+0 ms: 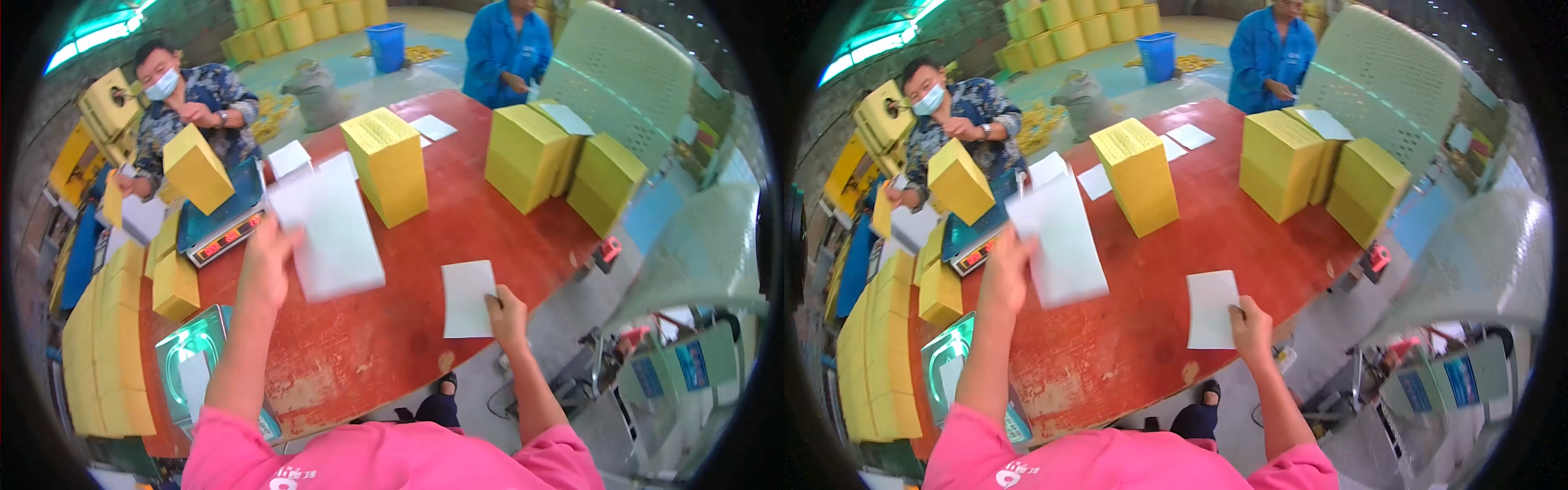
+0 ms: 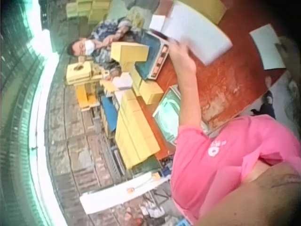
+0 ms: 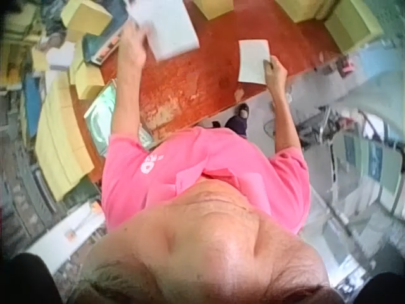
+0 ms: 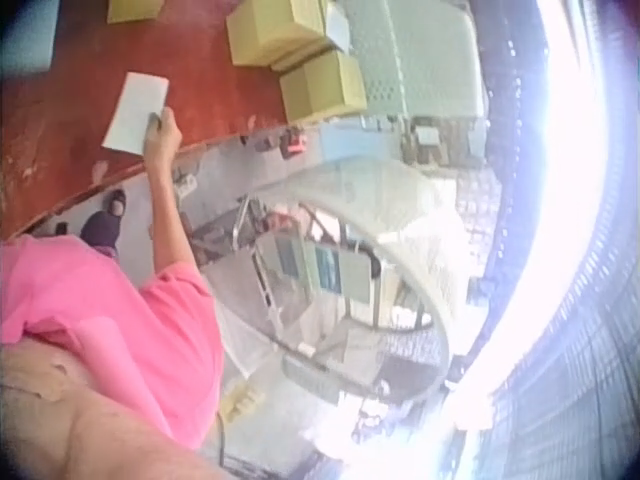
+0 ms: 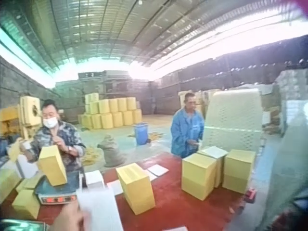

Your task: Weighing stacks of yellow paper, applying a top sheet, binding with rubber bands, and stacking the finished bundles.

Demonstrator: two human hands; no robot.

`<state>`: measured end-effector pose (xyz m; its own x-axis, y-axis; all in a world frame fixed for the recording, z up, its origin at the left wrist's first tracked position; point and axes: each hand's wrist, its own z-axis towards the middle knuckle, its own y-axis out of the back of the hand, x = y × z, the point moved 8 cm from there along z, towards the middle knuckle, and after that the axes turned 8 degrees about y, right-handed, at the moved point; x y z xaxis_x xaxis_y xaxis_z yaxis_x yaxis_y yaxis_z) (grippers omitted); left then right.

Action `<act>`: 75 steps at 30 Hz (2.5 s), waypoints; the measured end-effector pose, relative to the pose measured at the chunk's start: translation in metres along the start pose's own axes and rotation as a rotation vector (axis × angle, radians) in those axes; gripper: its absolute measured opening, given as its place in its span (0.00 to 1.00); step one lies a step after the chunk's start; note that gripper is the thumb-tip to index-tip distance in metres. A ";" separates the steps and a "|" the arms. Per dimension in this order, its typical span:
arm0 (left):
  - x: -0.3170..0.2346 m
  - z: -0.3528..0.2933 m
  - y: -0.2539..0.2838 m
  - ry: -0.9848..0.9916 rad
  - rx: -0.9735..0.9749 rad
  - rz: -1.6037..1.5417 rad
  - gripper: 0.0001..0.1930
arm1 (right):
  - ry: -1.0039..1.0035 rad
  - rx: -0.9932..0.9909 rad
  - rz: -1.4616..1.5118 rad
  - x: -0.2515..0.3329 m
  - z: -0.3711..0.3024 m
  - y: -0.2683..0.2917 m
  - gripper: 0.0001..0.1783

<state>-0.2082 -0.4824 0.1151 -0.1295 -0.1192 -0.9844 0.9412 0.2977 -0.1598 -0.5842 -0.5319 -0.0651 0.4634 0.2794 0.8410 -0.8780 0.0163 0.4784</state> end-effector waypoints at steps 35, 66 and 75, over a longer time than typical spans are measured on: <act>0.050 0.287 -0.026 0.210 -0.209 0.611 0.22 | 0.266 0.174 0.038 -0.021 0.059 -0.010 0.05; 0.086 0.232 -0.098 -0.196 -0.135 1.478 0.25 | -0.239 0.639 1.345 -0.024 0.316 -0.267 0.18; 0.048 0.023 -0.177 -0.261 0.322 1.291 0.27 | -0.377 0.473 1.252 -0.053 0.104 -0.096 0.20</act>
<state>-0.3739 -0.5628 0.0977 0.9227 -0.1109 -0.3693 0.3803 0.1042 0.9190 -0.5118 -0.6480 -0.1294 -0.5224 -0.4075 0.7490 -0.6398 -0.3934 -0.6603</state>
